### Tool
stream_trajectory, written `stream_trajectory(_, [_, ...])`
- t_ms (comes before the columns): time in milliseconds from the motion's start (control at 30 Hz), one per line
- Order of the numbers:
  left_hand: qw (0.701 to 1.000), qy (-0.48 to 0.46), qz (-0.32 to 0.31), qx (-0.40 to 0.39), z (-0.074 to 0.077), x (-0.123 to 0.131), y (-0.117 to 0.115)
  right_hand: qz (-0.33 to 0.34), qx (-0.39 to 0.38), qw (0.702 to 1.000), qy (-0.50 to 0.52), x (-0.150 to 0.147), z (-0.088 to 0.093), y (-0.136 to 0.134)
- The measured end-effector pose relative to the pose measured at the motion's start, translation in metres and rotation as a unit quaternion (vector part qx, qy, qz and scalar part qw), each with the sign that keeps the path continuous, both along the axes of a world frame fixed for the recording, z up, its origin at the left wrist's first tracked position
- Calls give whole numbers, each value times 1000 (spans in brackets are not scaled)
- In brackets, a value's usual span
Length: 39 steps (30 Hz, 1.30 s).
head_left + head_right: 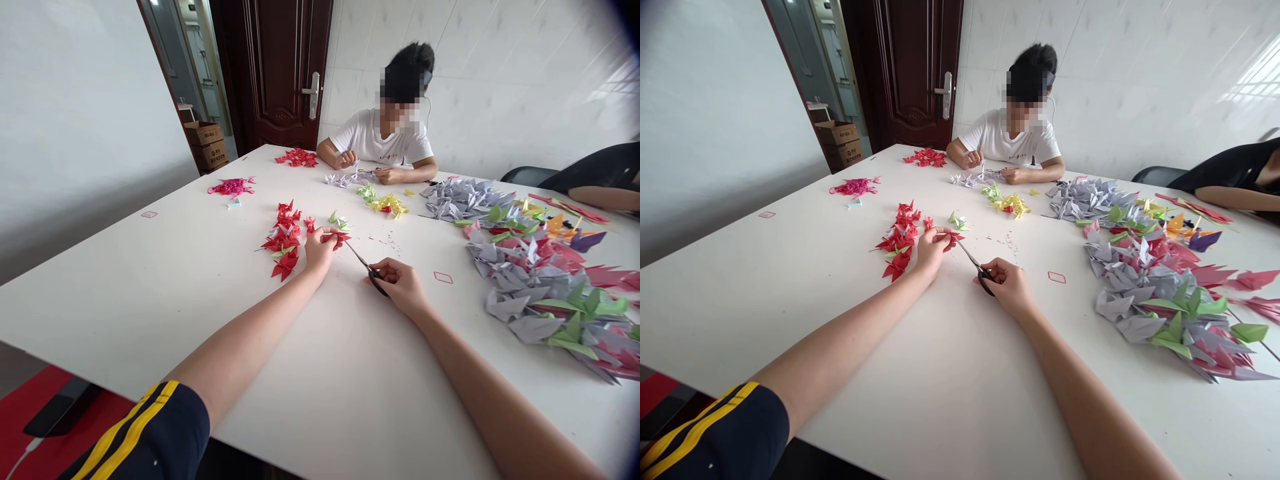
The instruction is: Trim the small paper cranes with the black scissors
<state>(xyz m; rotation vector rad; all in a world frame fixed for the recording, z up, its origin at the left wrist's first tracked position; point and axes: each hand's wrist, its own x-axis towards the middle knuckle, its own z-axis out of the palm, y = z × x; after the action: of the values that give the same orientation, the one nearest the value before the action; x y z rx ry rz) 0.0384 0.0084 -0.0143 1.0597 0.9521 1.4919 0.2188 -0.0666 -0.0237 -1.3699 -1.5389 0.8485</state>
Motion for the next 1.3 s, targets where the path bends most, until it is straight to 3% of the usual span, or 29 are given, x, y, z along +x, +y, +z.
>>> stream_trajectory(1300, [1000,-4,-4,-6,-2,0,3,-2,2,1000,-15,0,0,0])
